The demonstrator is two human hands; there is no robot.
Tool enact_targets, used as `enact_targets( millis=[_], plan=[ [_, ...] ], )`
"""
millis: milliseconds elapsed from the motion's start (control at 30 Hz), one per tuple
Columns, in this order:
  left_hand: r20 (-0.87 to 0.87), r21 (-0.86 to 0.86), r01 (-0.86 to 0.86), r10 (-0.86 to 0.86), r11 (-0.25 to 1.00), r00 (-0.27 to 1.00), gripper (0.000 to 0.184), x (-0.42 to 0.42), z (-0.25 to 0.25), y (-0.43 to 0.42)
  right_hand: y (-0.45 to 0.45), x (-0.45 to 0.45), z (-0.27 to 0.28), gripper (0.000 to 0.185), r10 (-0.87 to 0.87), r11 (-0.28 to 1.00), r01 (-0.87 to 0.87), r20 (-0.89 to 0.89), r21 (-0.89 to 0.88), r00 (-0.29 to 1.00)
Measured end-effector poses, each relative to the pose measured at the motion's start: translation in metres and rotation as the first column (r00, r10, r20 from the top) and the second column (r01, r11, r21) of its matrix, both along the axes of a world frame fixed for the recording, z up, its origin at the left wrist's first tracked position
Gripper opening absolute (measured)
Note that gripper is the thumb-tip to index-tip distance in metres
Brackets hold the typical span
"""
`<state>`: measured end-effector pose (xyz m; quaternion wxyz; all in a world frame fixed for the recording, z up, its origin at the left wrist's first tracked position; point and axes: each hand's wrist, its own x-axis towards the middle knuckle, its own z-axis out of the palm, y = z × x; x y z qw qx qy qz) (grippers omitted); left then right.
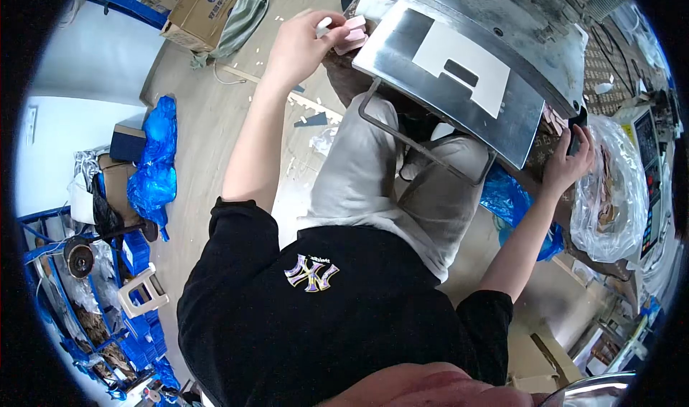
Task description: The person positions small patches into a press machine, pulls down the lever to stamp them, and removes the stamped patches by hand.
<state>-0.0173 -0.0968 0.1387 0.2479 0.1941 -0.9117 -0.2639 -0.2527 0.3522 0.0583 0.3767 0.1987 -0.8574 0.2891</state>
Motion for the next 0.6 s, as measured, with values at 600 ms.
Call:
enact_targets(
  millis=[600],
  plan=[
    [-0.039, 0.397, 0.106, -0.098, 0.912, 0.994, 0.031, -0.001, -0.012, -0.022, -0.002, 0.003, 0.002, 0.030, -0.022, 0.999, 0.022, -0.004, 0.028, 1.000]
  ],
)
